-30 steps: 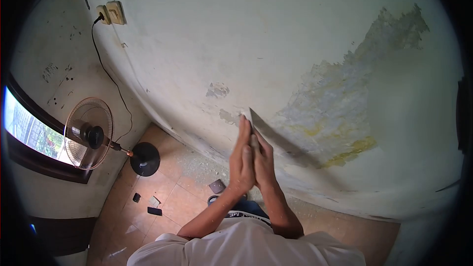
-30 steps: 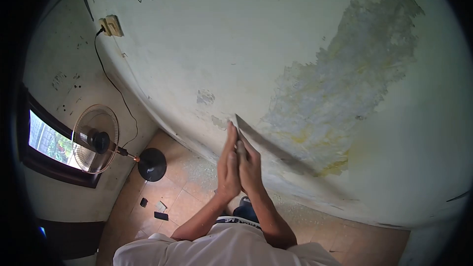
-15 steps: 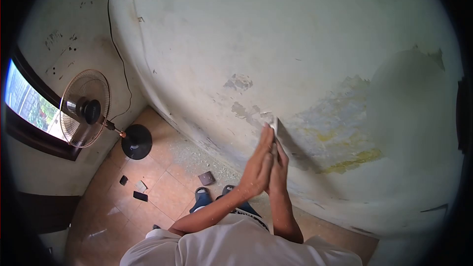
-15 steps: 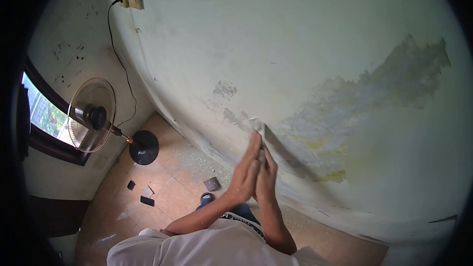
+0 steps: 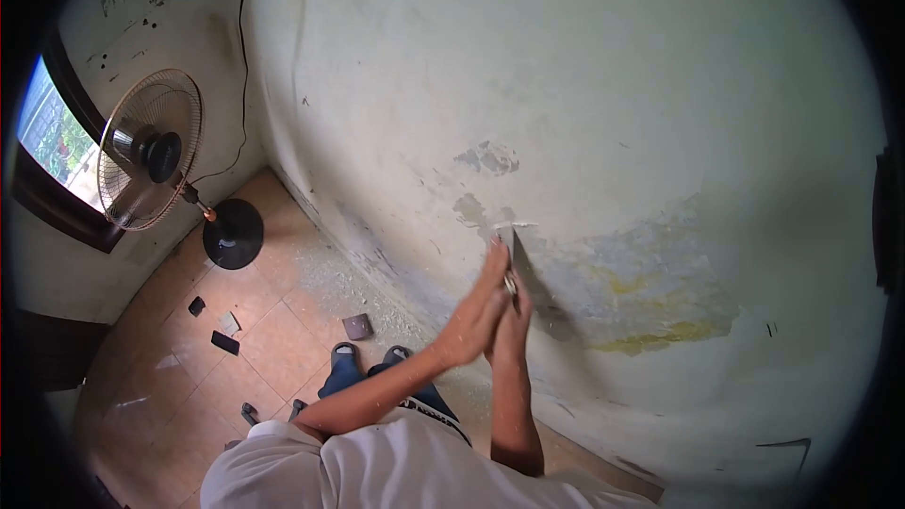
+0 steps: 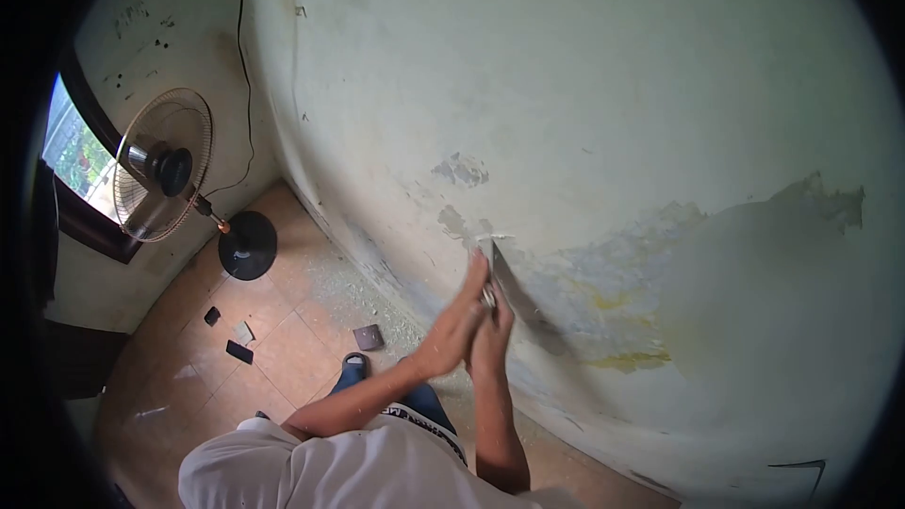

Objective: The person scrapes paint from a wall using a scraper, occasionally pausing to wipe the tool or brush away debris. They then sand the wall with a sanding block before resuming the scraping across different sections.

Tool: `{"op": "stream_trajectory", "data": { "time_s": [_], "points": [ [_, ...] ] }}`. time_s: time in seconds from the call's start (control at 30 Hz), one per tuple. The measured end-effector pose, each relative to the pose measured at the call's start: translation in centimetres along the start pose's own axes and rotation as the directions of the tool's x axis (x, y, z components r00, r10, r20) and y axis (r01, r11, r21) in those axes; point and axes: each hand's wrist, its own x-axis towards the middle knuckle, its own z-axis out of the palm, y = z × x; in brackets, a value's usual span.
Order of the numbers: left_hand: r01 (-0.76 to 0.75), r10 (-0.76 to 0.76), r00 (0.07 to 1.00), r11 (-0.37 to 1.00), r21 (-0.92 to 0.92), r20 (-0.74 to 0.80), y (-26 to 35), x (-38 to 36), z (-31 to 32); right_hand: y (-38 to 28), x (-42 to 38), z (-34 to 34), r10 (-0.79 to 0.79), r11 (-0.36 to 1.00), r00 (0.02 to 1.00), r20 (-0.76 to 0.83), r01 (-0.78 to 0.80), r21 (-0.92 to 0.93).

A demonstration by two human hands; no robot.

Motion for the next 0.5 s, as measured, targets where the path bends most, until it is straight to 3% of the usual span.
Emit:
{"op": "stream_trajectory", "data": {
  "time_s": [0.07,0.2,0.33,0.37,0.4,0.5],
  "points": [
    [-0.019,0.021,0.998,0.999,0.027,-0.055,-0.1,0.5,-1.0,0.4,1.2,2.0,-0.074,0.996,0.996,0.057,0.072,0.047],
    [-0.014,0.012,0.998,1.0,0.028,0.06,0.5,-0.6,-0.9,0.0,-1.1,1.4,-0.089,0.995,0.996,-0.02,0.09,0.036],
    [0.0,0.004,0.997,0.999,-0.051,0.075,-0.4,-0.2,-1.6,1.3,-1.6,1.5,-0.138,0.988,0.99,-0.033,0.14,0.067],
    [-0.02,0.025,0.997,0.996,-0.084,0.068,-0.5,0.3,-2.1,1.7,-1.6,2.0,-0.065,0.997,0.995,-0.076,0.068,0.033],
    [-0.014,0.021,0.997,0.996,-0.088,0.079,-0.3,0.4,-1.9,0.6,-1.9,2.7,-0.004,0.992,0.998,-0.059,0.011,0.129],
    [-0.001,-0.003,0.997,0.998,0.065,0.072,0.4,-0.4,-0.7,1.6,-1.6,0.6,-0.038,0.991,0.999,-0.018,0.04,0.131]
  ]
}}
